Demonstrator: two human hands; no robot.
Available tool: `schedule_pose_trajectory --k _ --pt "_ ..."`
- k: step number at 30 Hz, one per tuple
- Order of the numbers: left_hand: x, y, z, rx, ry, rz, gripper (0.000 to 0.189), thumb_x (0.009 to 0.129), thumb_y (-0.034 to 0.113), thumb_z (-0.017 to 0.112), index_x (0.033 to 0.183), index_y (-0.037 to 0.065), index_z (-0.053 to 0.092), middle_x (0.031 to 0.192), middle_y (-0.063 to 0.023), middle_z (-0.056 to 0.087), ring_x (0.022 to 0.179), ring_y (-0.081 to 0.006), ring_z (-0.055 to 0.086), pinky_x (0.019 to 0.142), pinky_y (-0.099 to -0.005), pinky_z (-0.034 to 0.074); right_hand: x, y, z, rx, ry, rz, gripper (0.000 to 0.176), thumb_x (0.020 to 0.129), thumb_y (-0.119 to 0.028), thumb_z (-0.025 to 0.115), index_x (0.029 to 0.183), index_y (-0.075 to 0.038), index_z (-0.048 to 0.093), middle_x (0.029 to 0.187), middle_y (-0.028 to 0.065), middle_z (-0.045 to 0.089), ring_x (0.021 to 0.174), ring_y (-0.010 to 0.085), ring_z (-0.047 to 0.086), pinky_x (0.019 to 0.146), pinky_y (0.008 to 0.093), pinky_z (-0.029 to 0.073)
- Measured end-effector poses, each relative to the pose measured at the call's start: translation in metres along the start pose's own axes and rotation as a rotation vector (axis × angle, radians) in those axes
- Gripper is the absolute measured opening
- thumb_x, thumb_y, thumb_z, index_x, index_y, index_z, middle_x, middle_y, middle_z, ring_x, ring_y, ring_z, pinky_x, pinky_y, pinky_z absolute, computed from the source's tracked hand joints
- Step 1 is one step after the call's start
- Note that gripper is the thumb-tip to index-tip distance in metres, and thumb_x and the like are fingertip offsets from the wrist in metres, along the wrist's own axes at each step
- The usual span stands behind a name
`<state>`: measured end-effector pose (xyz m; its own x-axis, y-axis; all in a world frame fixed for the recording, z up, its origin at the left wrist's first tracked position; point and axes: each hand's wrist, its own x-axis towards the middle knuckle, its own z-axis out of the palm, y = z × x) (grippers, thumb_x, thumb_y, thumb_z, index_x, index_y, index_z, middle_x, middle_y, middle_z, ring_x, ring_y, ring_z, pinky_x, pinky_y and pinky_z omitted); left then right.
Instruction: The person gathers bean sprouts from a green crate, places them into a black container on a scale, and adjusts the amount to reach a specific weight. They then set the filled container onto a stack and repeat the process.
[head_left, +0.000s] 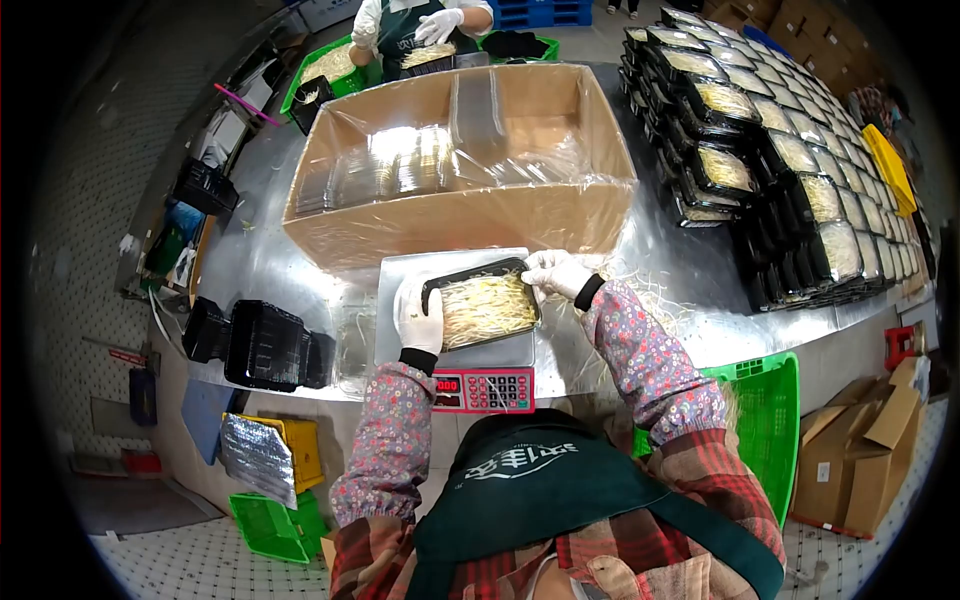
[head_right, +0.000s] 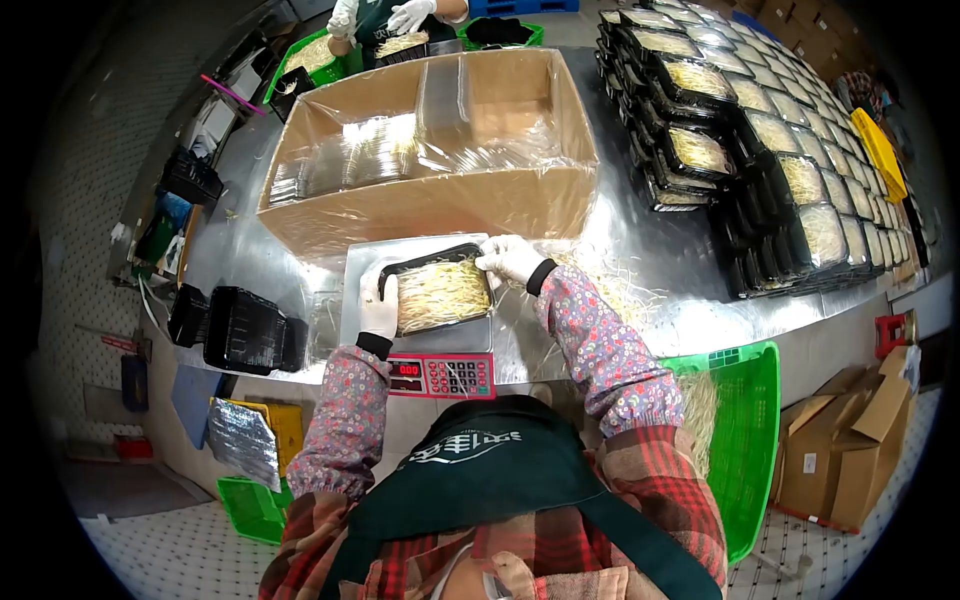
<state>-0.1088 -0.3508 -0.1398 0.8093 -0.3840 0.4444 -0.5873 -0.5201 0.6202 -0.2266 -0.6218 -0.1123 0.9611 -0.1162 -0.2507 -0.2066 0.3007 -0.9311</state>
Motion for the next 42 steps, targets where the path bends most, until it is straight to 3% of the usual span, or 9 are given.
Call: schedule_pose_trajectory --k 6,9,13,14,17,21,22,33,42 --pt "0.003 0.012 -0.007 0.002 -0.030 -0.009 0.037 0.087 0.024 0.062 0.120 0.006 0.058 0.120 -0.0135 0.057 0.118 -0.0305 0.049 0.102 -0.0405 0.037 -0.003 -0.003 0.003 0.002 0.007 0.048 0.011 0.086 -0.009 0.067 0.088 -0.005 0.058 0.070 0.0017 0.061 0.052 0.0098 0.057 0.046 0.0250 0.047" --pt "0.013 0.048 -0.028 0.259 -0.099 0.080 0.040 0.087 0.014 0.062 0.124 0.004 0.053 0.125 -0.0155 0.053 0.121 -0.0324 0.048 0.103 -0.0394 0.037 -0.010 -0.017 0.015 -0.080 0.097 0.067 0.015 0.087 -0.014 0.067 0.096 -0.005 0.059 0.071 0.0012 0.061 0.056 0.0075 0.057 0.051 0.0245 0.048" --pt "0.019 0.060 -0.027 0.260 -0.139 0.378 0.045 0.084 0.021 0.064 0.126 0.006 0.054 0.127 -0.0146 0.053 0.125 -0.0339 0.044 0.105 -0.0453 0.032 -0.023 -0.031 0.022 -0.113 0.172 -0.061 0.026 0.087 -0.021 0.068 0.105 -0.002 0.063 0.077 0.0021 0.064 0.068 0.0057 0.058 0.061 0.0246 0.049" --pt "0.021 0.069 -0.028 0.248 -0.181 0.411 0.045 0.084 0.024 0.063 0.125 0.007 0.054 0.125 -0.0141 0.054 0.122 -0.0336 0.045 0.105 -0.0461 0.031 -0.021 -0.031 0.018 -0.281 0.193 -0.239 0.028 0.088 -0.024 0.067 0.102 0.000 0.066 0.082 0.0026 0.066 0.075 0.0063 0.058 0.069 0.0249 0.049" --pt "0.019 0.083 -0.020 0.238 -0.362 0.421 0.058 0.087 0.036 0.060 0.136 0.008 0.045 0.136 -0.0141 0.046 0.131 -0.0345 0.037 0.110 -0.0510 0.021 -0.030 -0.031 0.016 -0.345 0.248 -0.102 0.025 0.089 -0.024 0.066 0.094 0.000 0.068 0.085 0.0029 0.067 0.078 0.0081 0.059 0.075 0.0256 0.049" --pt "0.015 0.093 -0.010 0.356 -0.476 0.452 0.068 0.088 0.043 0.057 0.144 0.011 0.035 0.146 -0.0153 0.035 0.138 -0.0355 0.027 0.112 -0.0552 0.014 -0.024 -0.034 0.015 -0.239 0.199 0.041 0.017 0.087 -0.019 0.067 0.092 -0.002 0.069 0.074 0.0010 0.065 0.057 0.0044 0.054 0.050 0.0210 0.044" --pt "0.015 0.095 -0.010 0.381 -0.494 0.462 0.069 0.088 0.045 0.056 0.145 0.012 0.034 0.147 -0.0158 0.033 0.139 -0.0354 0.026 0.111 -0.0568 0.013 -0.017 -0.027 0.014 -0.149 0.194 -0.008 0.013 0.085 -0.015 0.067 0.091 -0.004 0.069 0.069 0.0006 0.064 0.046 0.0033 0.049 0.039 0.0191 0.036" --pt "0.014 0.098 -0.008 0.461 -0.524 0.505 0.074 0.088 0.053 0.054 0.147 0.014 0.032 0.150 -0.0187 0.028 0.140 -0.0343 0.024 0.110 -0.0611 0.009 0.007 -0.020 -0.004 0.130 0.049 0.078 0.010 0.082 -0.008 0.067 0.089 -0.001 0.070 0.070 0.0025 0.066 0.052 0.0043 0.054 0.038 0.0173 0.035" --pt "0.021 0.099 -0.006 0.477 -0.588 0.492 0.071 0.088 0.057 0.051 0.145 0.017 0.036 0.148 -0.0188 0.031 0.137 -0.0340 0.028 0.109 -0.0600 0.015 0.011 -0.008 0.006 0.032 0.266 -0.068 0.004 0.077 -0.001 0.067 0.081 -0.001 0.067 0.067 0.0032 0.064 0.051 0.0071 0.052 0.040 0.0209 0.037"
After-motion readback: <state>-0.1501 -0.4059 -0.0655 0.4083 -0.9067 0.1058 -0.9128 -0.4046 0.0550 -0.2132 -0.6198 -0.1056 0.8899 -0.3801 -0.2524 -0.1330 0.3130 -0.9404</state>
